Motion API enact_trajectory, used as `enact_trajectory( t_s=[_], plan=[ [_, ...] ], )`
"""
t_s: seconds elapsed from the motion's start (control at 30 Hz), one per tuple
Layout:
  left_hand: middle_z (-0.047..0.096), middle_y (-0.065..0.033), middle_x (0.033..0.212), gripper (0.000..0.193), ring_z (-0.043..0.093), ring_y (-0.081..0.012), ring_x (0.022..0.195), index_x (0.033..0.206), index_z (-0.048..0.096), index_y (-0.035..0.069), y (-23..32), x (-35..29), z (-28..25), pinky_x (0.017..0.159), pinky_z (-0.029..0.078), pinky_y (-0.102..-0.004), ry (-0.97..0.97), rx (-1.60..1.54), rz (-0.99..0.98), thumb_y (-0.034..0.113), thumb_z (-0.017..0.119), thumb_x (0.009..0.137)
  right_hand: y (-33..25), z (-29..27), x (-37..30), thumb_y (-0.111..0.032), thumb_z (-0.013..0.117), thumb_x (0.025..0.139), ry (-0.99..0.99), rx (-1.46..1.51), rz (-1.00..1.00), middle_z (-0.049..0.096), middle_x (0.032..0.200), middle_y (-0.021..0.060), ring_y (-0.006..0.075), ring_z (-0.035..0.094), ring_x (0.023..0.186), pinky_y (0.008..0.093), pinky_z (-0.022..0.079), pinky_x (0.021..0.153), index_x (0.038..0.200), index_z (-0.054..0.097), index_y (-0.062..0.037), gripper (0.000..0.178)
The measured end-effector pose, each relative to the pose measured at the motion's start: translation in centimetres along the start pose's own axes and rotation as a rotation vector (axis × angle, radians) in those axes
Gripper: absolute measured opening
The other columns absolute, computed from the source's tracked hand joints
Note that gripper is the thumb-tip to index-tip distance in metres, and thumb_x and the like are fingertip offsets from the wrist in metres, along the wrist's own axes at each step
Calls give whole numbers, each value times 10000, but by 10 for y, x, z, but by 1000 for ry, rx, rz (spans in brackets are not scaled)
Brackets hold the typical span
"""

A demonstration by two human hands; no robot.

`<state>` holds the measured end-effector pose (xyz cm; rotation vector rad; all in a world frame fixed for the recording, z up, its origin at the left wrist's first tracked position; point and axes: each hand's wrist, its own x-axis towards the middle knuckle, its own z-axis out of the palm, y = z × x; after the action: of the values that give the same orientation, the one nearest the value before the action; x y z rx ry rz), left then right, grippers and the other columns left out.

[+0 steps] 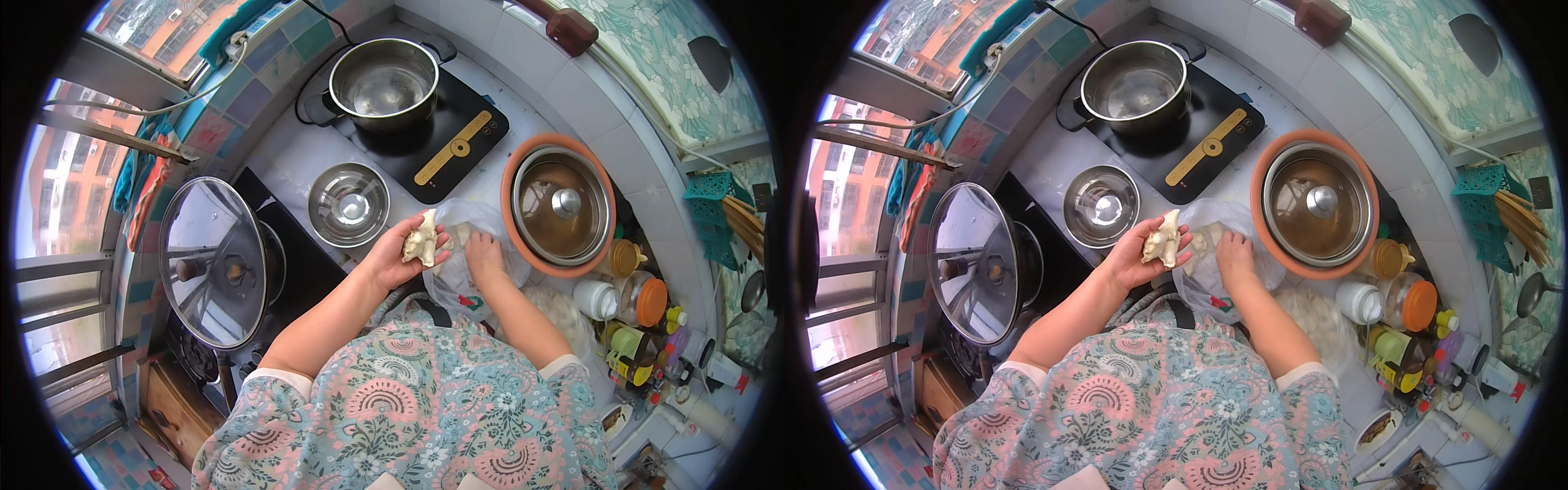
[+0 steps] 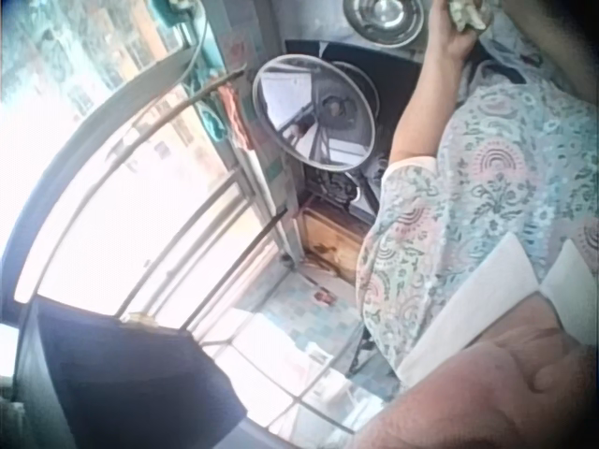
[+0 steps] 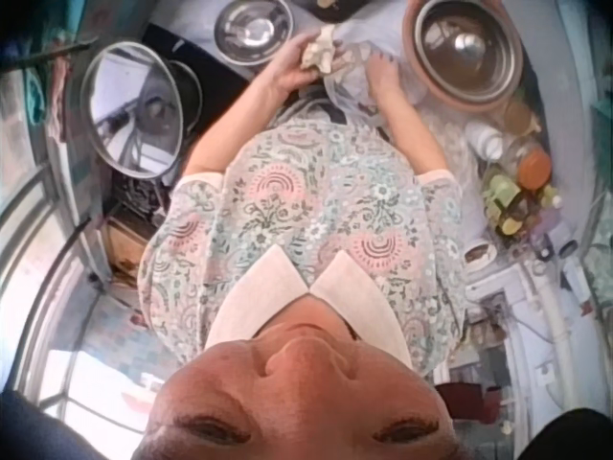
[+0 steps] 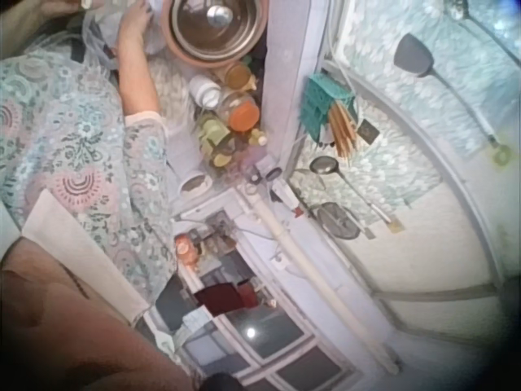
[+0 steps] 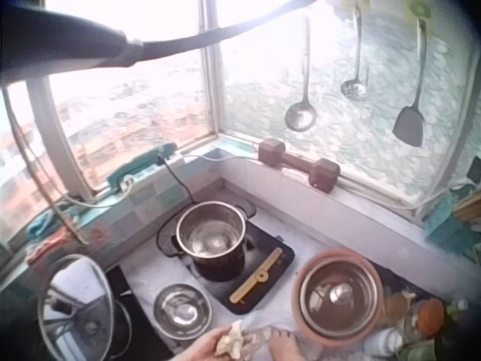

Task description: The person prepares and cooks dumplings in a kitchen. They separate frozen dumplings from a plastic bag and place them into a pot of boiling water on an electric stove. The person uses a ladle to stir the contents and covers the pot with a lid. They also store the remaining dumplings in a refrigerator.

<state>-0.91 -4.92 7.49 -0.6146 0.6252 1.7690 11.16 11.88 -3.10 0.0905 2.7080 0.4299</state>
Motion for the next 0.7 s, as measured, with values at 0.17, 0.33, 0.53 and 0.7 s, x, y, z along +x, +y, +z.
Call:
enact_trajectory(
  t_s=[0.17, 0.33, 0.53, 0.7],
  plan=[
    [528, -140, 1255, 364, 538, -300, 1132, 1318, 417, 146, -3, -1, -2, 943, 474, -517, -22, -19, -8, 211, 466, 963, 9, -5, -12, -137, 719, 680, 234, 326, -50, 527, 973, 78, 245, 546, 945, 356, 476, 755, 973, 617, -59, 319],
    [547, -115, 1219, 363, 553, -270, 1102, 1311, 424, 175, -8, 4, -9, 933, 475, -525, -15, -8, 5, 230, 492, 959, 20, -53, -34, -138, 726, 724, 298, 1137, 206, 557, 1048, 108, 266, 575, 988, 349, 477, 807, 1010, 618, -32, 324],
    [544, -67, 1234, 365, 537, -228, 1134, 1272, 481, 204, -28, 13, -2, 969, 431, -537, -34, 113, -41, 375, 504, 950, 29, -83, -38, -143, 710, 778, 310, 1782, 252, 557, 1093, 103, 252, 596, 963, 312, 474, 813, 1058, 627, -31, 312],
    [535, -27, 1240, 571, 507, -200, 1169, 1239, 511, 212, -39, 18, 11, 949, 426, -483, -225, 242, -80, 654, 397, 895, 33, -145, -51, -93, 683, 764, 426, 1414, 103, 547, 1113, 91, 269, 582, 1006, 354, 481, 825, 1047, 626, -68, 289]
  ],
)
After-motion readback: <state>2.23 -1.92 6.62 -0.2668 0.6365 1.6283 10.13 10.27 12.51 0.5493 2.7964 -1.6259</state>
